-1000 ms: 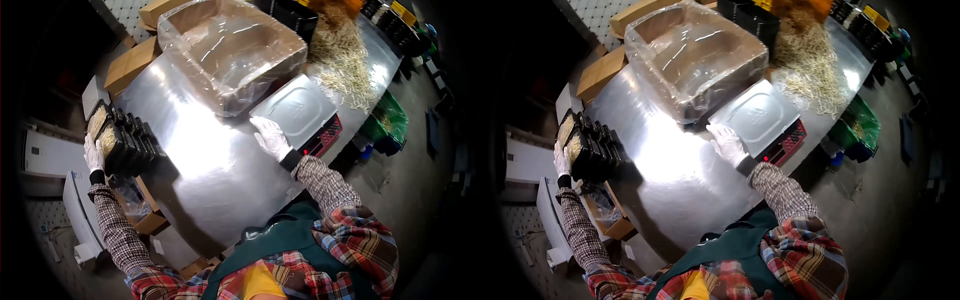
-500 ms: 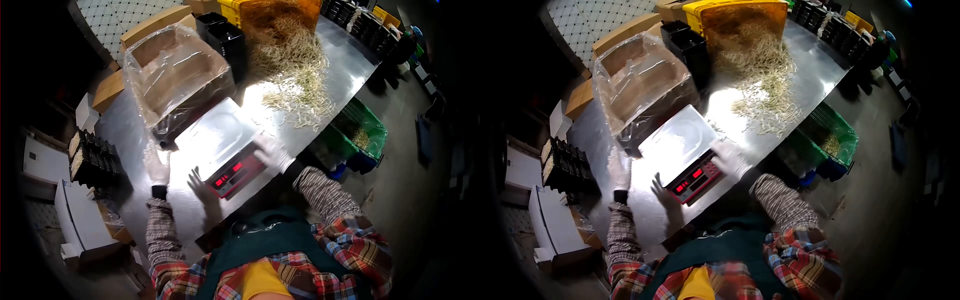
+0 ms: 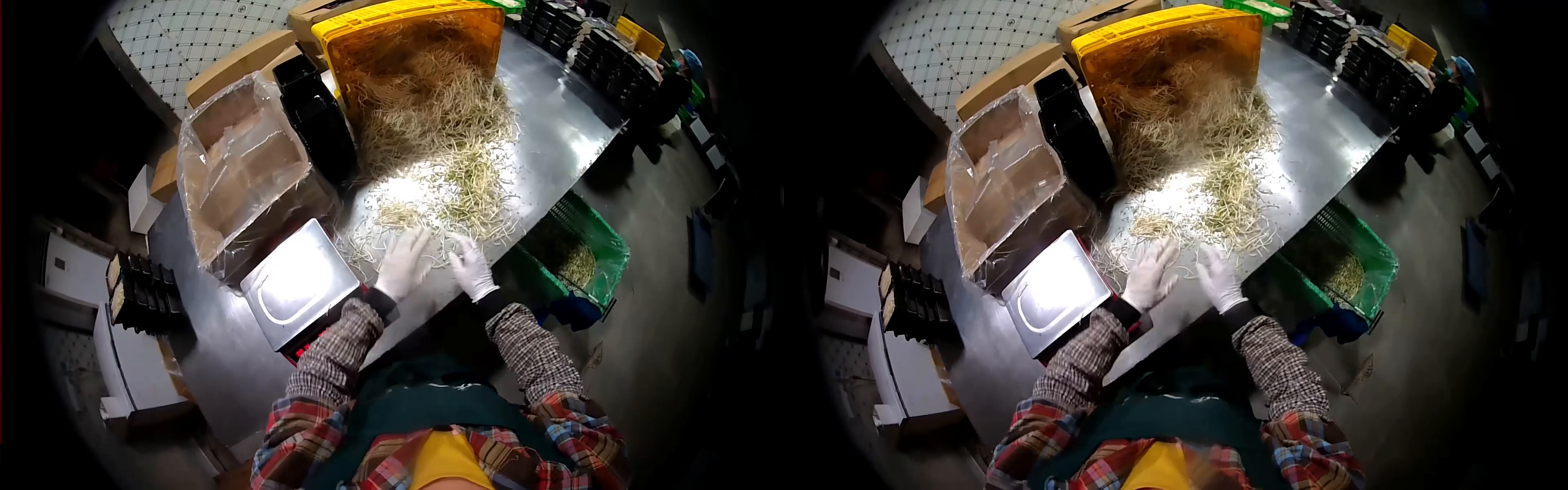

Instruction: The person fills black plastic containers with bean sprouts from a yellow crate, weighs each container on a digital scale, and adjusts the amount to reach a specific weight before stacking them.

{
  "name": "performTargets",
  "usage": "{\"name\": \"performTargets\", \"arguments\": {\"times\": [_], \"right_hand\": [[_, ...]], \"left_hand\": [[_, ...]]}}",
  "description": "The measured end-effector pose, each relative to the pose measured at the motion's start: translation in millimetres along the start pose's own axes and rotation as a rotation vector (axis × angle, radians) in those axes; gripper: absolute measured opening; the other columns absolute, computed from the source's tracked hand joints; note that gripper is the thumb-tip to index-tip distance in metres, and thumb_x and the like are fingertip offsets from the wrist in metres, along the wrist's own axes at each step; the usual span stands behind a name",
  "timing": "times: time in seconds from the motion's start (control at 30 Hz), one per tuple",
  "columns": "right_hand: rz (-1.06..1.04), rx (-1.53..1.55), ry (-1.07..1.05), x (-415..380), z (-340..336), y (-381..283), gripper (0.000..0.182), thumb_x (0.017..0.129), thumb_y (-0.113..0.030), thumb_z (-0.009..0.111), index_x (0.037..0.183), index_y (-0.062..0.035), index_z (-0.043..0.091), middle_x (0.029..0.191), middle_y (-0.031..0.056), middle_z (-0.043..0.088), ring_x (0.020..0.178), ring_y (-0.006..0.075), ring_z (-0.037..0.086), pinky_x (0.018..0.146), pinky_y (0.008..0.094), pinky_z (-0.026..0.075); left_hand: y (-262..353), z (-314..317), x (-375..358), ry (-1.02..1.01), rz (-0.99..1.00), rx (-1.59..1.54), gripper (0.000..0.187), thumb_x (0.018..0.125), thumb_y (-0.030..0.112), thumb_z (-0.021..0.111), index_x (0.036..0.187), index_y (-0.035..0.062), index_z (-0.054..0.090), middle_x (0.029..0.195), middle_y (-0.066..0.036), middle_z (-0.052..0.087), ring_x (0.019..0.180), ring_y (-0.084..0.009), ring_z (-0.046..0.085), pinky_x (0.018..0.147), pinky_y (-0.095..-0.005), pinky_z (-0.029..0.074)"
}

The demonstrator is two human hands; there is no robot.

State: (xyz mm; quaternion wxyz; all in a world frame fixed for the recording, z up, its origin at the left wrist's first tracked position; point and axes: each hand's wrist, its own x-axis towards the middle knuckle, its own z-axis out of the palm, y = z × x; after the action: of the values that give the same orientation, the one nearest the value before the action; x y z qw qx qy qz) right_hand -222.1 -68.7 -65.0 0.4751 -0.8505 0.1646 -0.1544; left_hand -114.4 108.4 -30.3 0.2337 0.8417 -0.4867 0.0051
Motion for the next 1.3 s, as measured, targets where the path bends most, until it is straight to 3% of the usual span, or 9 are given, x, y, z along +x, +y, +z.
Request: {"name": "performTargets", "arguments": {"times": [0.2, 0.5, 0.7, 0.77, 0.9, 1.07, 1.2, 1.23, 1.3], "right_hand": [[-0.145, -0.41, 0.01, 55, -68, 54, 0.083, 0.079, -0.03, 0.078, 0.146, -0.0009, 0.038, 0.134, 0.0234, 0.055, 0.122, 0.0393, 0.054, 0.105, 0.0438, 0.043], [-0.377, -0.664, -0.268, 265, -63, 45, 0.101, 0.075, -0.036, 0.081, 0.153, -0.0024, 0.026, 0.153, 0.019, 0.037, 0.142, 0.0334, 0.035, 0.119, 0.0441, 0.027], [-0.631, -0.837, -0.502, 400, 6, 29, 0.119, 0.065, -0.039, 0.089, 0.154, -0.0013, 0.019, 0.158, 0.0228, 0.028, 0.147, 0.0372, 0.026, 0.123, 0.0457, 0.021], [-0.641, -0.986, -0.585, 436, 21, 30, 0.125, 0.063, -0.047, 0.087, 0.154, -0.0004, 0.016, 0.159, 0.0248, 0.023, 0.148, 0.0409, 0.022, 0.122, 0.0538, 0.018], [-0.745, -1.279, -0.341, 497, 45, 73, 0.118, 0.065, -0.062, 0.078, 0.156, -0.0117, 0.022, 0.16, 0.0263, 0.018, 0.142, 0.0494, 0.026, 0.117, 0.0579, 0.022], [-0.877, -1.055, -0.351, 517, 52, 92, 0.091, 0.073, -0.028, 0.07, 0.153, -0.0116, 0.029, 0.153, 0.0286, 0.028, 0.127, 0.0464, 0.041, 0.111, 0.0572, 0.03], [-0.902, -0.887, -0.417, 536, 55, 90, 0.077, 0.073, -0.004, 0.064, 0.146, -0.011, 0.038, 0.134, 0.0237, 0.05, 0.09, 0.0313, 0.058, 0.075, 0.0467, 0.053], [-1.04, -0.739, -0.249, 540, 52, 91, 0.08, 0.067, 0.003, 0.063, 0.143, -0.011, 0.041, 0.123, 0.0216, 0.055, 0.076, 0.0259, 0.056, 0.059, 0.0404, 0.05], [-1.009, -0.773, -0.317, 542, 47, 88, 0.081, 0.067, 0.002, 0.063, 0.143, -0.0116, 0.041, 0.123, 0.0215, 0.056, 0.078, 0.0265, 0.057, 0.062, 0.0404, 0.05]], "left_hand": [[-113, 14, 98, 0.055, -0.334, 0.165, 0.116, 0.07, 0.037, 0.084, 0.158, 0.0061, 0.014, 0.158, -0.02, 0.028, 0.144, -0.0378, 0.03, 0.117, -0.0457, 0.028], [-197, 29, 228, -0.071, -0.58, 0.356, 0.141, 0.057, 0.039, 0.092, 0.158, 0.0067, -0.001, 0.162, -0.02, 0.015, 0.147, -0.0386, 0.024, 0.119, -0.0453, 0.025], [-241, 73, 277, -0.077, -0.709, 0.573, 0.114, 0.073, 0.027, 0.078, 0.159, 0.0129, 0.003, 0.165, -0.016, 0.01, 0.147, -0.038, 0.024, 0.119, -0.0498, 0.023], [-241, 69, 294, -0.143, -0.745, 0.633, 0.134, 0.062, 0.034, 0.091, 0.159, 0.0139, 0.002, 0.166, -0.015, 0.005, 0.148, -0.0379, 0.021, 0.118, -0.0534, 0.024], [-252, 69, 317, -0.201, -0.857, 0.556, 0.122, 0.067, 0.032, 0.089, 0.158, 0.0159, 0.011, 0.165, -0.014, 0.007, 0.144, -0.0426, 0.024, 0.112, -0.0611, 0.029], [-267, 89, 314, -0.114, -0.82, 0.521, 0.093, 0.072, 0.018, 0.082, 0.148, 0.0136, 0.03, 0.15, -0.016, 0.03, 0.13, -0.0421, 0.039, 0.1, -0.0564, 0.041], [-252, 54, 332, -0.191, -0.859, 0.407, 0.052, 0.094, 0.012, 0.05, 0.145, 0.0119, 0.04, 0.129, -0.016, 0.051, 0.11, -0.0354, 0.056, 0.085, -0.0485, 0.051], [-253, 53, 332, -0.159, -0.842, 0.411, 0.053, 0.093, 0.008, 0.053, 0.144, 0.0116, 0.04, 0.12, -0.016, 0.054, 0.105, -0.0346, 0.058, 0.081, -0.0446, 0.052], [-250, 45, 333, -0.162, -0.84, 0.334, 0.056, 0.089, 0.005, 0.058, 0.142, 0.0111, 0.04, 0.118, -0.016, 0.054, 0.103, -0.0356, 0.059, 0.08, -0.0451, 0.053]]}}
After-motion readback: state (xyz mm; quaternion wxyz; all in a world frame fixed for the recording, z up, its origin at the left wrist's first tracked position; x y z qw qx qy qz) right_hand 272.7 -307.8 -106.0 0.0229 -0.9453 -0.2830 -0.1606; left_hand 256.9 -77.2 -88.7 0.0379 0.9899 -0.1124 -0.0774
